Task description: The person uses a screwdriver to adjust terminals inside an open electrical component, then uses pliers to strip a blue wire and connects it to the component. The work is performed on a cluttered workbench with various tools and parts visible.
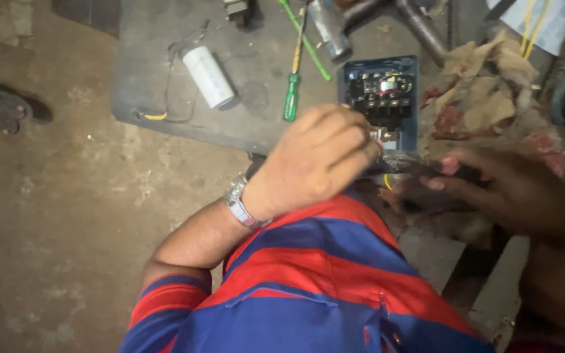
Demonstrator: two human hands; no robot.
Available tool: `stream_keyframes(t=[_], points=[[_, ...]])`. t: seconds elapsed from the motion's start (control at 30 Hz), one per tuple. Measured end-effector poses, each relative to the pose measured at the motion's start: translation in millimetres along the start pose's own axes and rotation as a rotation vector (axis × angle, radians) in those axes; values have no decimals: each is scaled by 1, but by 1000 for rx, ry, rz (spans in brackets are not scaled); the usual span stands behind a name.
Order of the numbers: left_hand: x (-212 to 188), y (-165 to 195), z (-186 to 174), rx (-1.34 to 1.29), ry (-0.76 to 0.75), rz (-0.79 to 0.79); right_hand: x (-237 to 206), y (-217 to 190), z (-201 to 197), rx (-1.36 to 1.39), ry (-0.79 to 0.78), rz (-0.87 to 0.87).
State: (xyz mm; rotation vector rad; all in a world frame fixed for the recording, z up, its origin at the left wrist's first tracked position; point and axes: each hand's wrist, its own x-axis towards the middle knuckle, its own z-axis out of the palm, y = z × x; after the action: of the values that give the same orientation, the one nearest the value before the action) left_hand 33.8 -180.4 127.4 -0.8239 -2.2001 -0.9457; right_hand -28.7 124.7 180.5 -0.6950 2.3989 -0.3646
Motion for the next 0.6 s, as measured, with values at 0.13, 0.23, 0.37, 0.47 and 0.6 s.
stream_keyframes(t=[0.13, 0.23, 0.37, 0.47, 0.6], points=[[-27, -25, -33, 16, 95, -255, 30, 14, 40, 805, -200, 101], [-51, -38, -47, -129, 281, -697, 53, -6, 72, 918, -175, 117], [-78, -59, -52, -838, 571, -1113, 112, -57, 106, 1103, -23, -77], [-95, -74, -57, -1033, 599, -1112, 157, -85, 121, 939, 146, -55], [-112, -89, -67, -1162, 621, -1112, 213, -108, 136, 279, 532, -330]])
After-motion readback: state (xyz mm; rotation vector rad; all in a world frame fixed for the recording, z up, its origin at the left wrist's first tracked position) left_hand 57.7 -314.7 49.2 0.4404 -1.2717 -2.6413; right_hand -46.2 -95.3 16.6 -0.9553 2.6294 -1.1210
